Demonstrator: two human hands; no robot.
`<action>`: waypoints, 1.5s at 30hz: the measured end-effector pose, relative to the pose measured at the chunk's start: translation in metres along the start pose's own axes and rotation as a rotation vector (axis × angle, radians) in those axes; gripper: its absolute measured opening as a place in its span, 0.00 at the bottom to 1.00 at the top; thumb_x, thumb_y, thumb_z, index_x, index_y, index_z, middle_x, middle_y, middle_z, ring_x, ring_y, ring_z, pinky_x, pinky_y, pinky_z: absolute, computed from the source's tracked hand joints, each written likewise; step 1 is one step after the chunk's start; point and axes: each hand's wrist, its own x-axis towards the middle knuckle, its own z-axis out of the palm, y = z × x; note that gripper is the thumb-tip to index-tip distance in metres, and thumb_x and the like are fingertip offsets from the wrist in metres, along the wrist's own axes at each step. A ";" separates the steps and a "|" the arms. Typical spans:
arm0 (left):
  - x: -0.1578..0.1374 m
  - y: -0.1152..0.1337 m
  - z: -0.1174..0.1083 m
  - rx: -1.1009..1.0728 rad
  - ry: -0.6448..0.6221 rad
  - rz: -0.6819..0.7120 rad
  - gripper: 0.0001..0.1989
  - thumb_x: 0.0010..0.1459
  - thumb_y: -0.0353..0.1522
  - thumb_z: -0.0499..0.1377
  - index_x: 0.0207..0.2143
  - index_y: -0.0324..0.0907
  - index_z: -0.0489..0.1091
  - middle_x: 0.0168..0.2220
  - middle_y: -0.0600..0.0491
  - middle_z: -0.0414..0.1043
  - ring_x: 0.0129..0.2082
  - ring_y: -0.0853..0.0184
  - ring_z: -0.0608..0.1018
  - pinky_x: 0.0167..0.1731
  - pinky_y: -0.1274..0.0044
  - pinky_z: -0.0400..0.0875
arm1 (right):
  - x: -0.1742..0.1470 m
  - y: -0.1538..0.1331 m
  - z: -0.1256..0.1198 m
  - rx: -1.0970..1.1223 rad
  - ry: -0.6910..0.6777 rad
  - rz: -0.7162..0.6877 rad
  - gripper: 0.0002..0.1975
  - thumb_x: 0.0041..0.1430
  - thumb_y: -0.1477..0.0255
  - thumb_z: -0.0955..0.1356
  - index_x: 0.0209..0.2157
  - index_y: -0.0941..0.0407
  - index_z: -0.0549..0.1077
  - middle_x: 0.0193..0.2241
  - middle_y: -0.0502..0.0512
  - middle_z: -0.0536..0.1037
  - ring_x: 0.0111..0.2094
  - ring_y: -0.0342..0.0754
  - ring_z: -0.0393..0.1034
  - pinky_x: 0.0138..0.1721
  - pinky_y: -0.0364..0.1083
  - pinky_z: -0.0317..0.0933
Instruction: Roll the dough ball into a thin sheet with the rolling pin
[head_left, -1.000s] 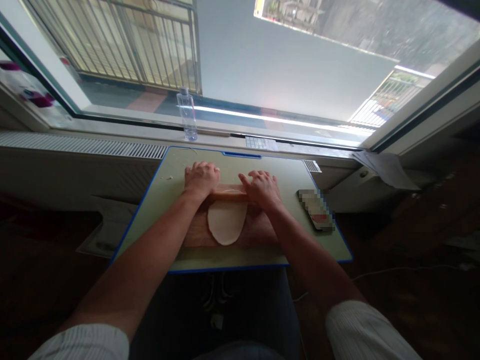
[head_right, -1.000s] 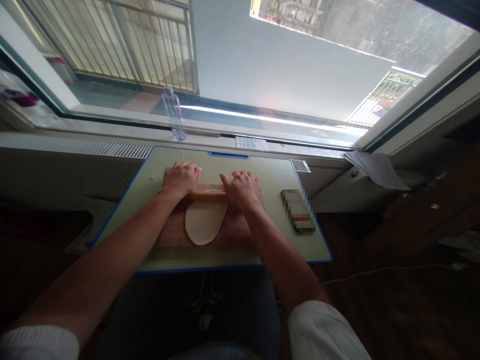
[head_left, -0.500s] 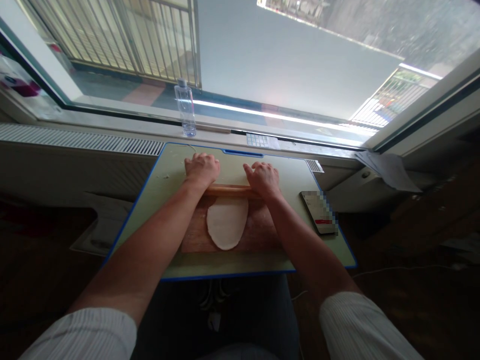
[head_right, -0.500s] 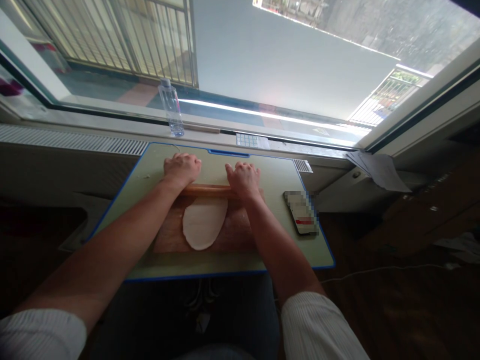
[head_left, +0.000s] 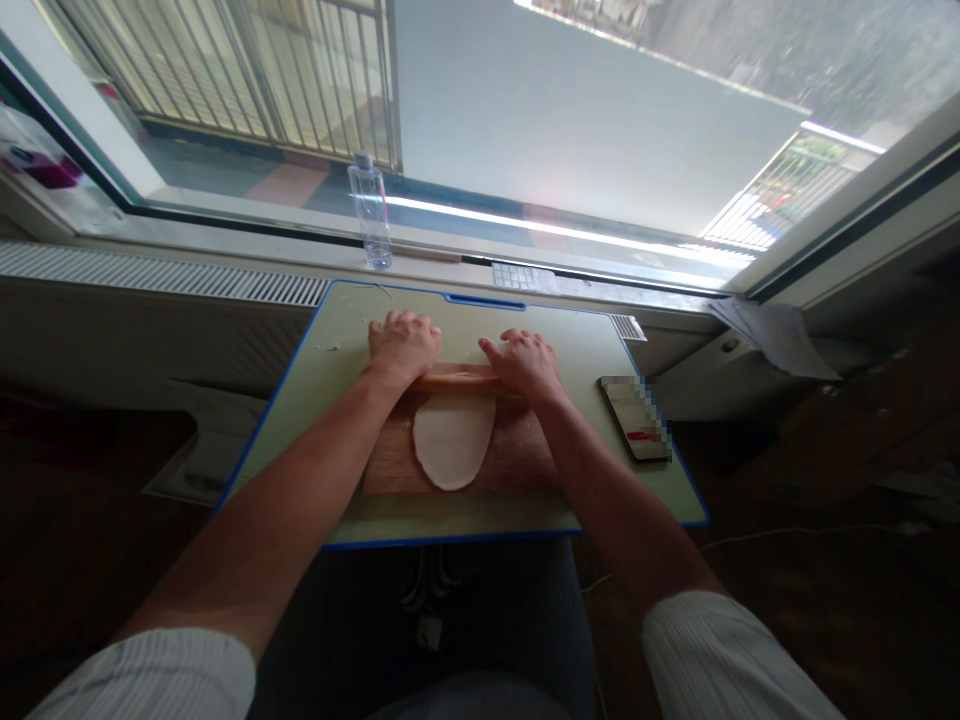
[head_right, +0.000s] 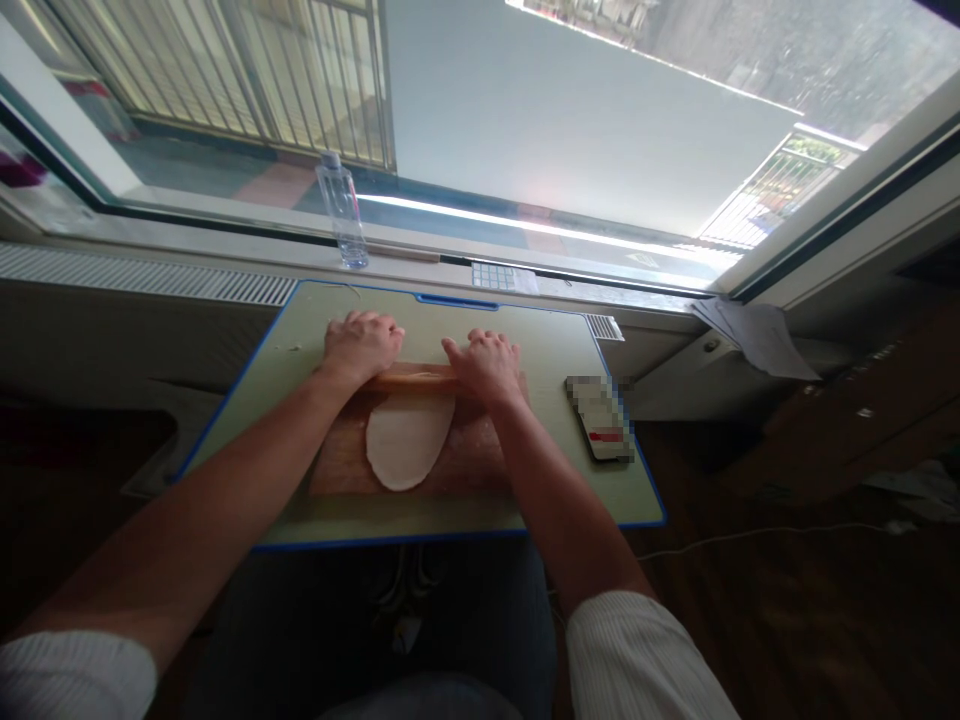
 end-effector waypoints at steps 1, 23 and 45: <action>-0.003 0.000 0.000 0.002 -0.005 0.001 0.25 0.70 0.41 0.47 0.55 0.42 0.79 0.58 0.37 0.77 0.59 0.46 0.74 0.58 0.54 0.66 | -0.003 0.000 0.000 -0.001 -0.012 -0.005 0.30 0.73 0.47 0.61 0.59 0.54 0.77 0.60 0.64 0.78 0.62 0.62 0.68 0.64 0.59 0.58; -0.120 0.003 -0.007 -0.020 0.020 0.014 0.29 0.73 0.44 0.44 0.68 0.50 0.71 0.73 0.45 0.64 0.72 0.49 0.64 0.69 0.50 0.57 | -0.116 0.003 0.000 -0.098 0.089 -0.131 0.25 0.79 0.56 0.56 0.65 0.48 0.72 0.71 0.57 0.68 0.71 0.63 0.54 0.71 0.67 0.45; -0.144 -0.009 -0.002 -0.011 0.121 0.001 0.29 0.72 0.39 0.45 0.70 0.51 0.70 0.73 0.46 0.64 0.73 0.49 0.63 0.71 0.45 0.49 | -0.104 -0.016 0.012 -0.070 0.023 -0.167 0.31 0.77 0.54 0.57 0.74 0.48 0.63 0.75 0.56 0.61 0.76 0.64 0.49 0.74 0.69 0.41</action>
